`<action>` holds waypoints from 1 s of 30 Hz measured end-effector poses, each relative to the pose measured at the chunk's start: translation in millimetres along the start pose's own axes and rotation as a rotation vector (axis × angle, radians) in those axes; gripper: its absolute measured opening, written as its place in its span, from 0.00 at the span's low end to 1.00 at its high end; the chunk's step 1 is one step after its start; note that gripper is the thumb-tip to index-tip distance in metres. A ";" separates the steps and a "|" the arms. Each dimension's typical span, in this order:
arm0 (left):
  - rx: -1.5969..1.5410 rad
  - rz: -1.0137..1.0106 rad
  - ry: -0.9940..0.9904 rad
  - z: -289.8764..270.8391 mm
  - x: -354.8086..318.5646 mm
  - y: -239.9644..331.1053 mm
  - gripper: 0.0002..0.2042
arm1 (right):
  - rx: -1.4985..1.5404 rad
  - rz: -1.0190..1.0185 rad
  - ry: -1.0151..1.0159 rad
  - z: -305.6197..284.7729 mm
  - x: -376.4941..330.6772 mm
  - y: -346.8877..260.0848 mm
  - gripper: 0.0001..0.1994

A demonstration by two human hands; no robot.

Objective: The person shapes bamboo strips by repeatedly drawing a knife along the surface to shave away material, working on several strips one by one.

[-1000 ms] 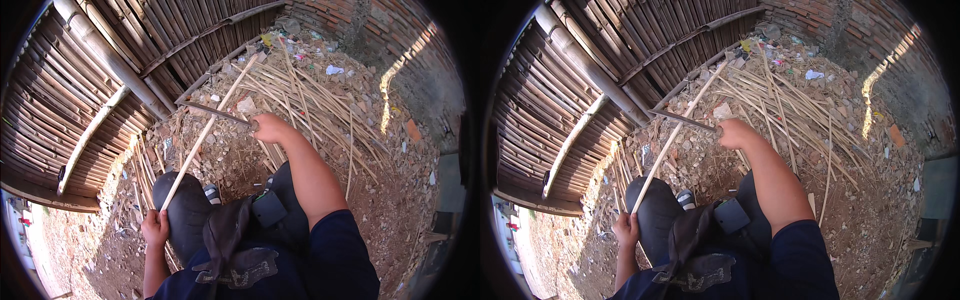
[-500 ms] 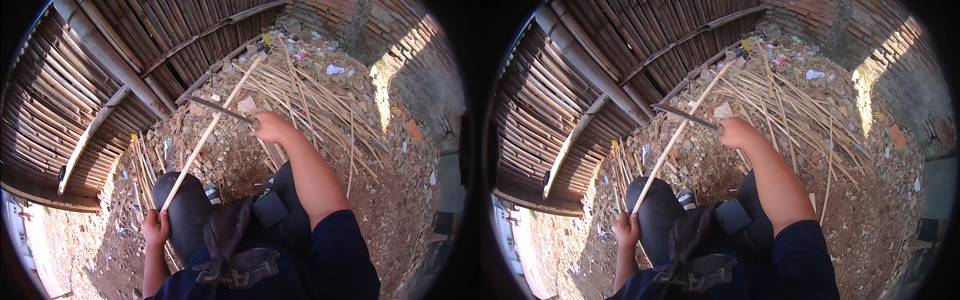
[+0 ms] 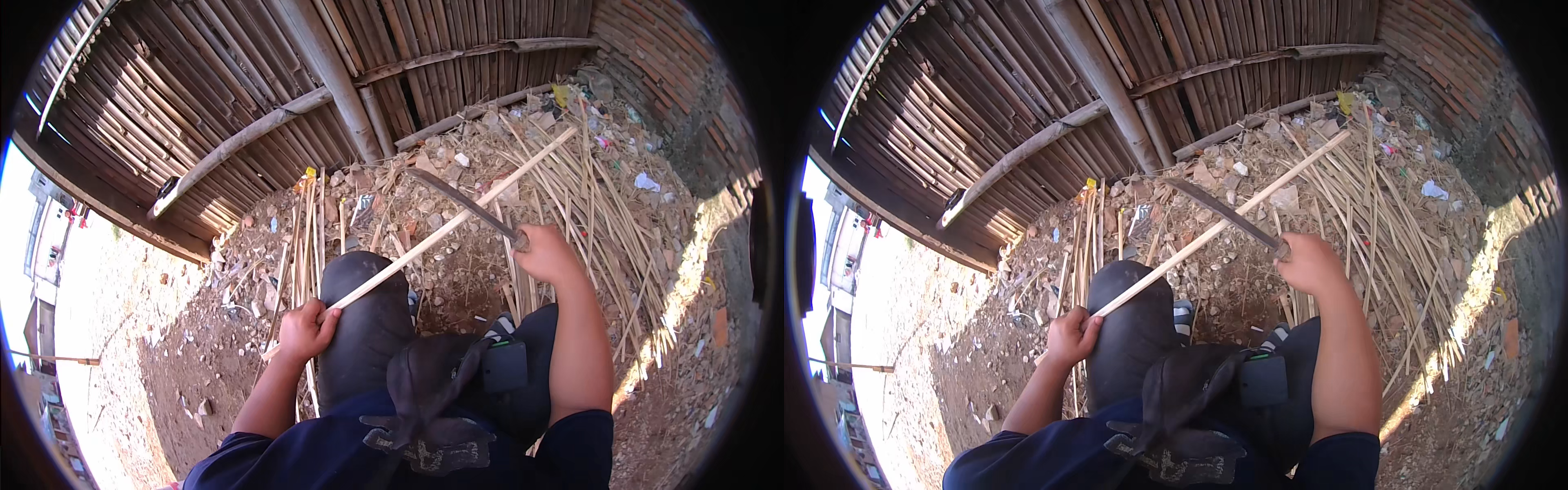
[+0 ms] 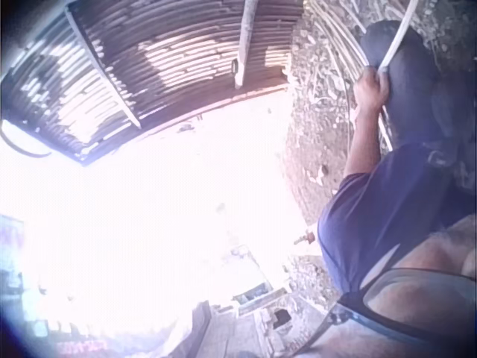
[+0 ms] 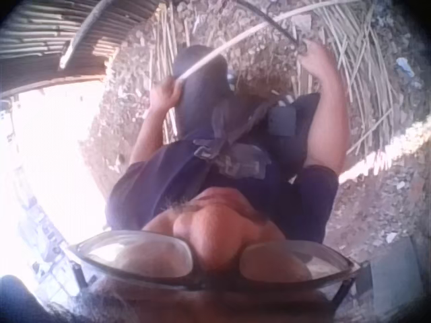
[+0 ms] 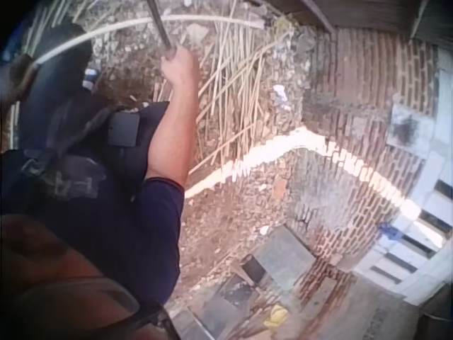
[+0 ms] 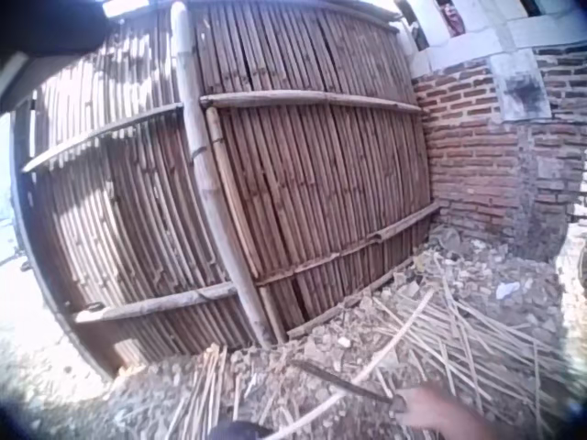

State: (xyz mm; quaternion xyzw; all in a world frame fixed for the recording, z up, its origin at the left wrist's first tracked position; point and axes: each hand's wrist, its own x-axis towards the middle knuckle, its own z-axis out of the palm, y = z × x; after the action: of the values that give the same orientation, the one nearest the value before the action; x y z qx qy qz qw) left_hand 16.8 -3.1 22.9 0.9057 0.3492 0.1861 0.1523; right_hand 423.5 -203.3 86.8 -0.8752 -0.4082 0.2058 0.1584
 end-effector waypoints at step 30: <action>0.038 0.012 -0.014 -4.5 0.6 -8.3 0.16 | 0.092 0.012 0.099 9.0 21.2 19.2 0.21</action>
State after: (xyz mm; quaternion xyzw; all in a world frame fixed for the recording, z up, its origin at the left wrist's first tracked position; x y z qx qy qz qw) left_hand 10.4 3.9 23.7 0.9117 0.3463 0.1738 0.1365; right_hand 443.9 -197.7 65.5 -0.8784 -0.3848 0.1817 0.2174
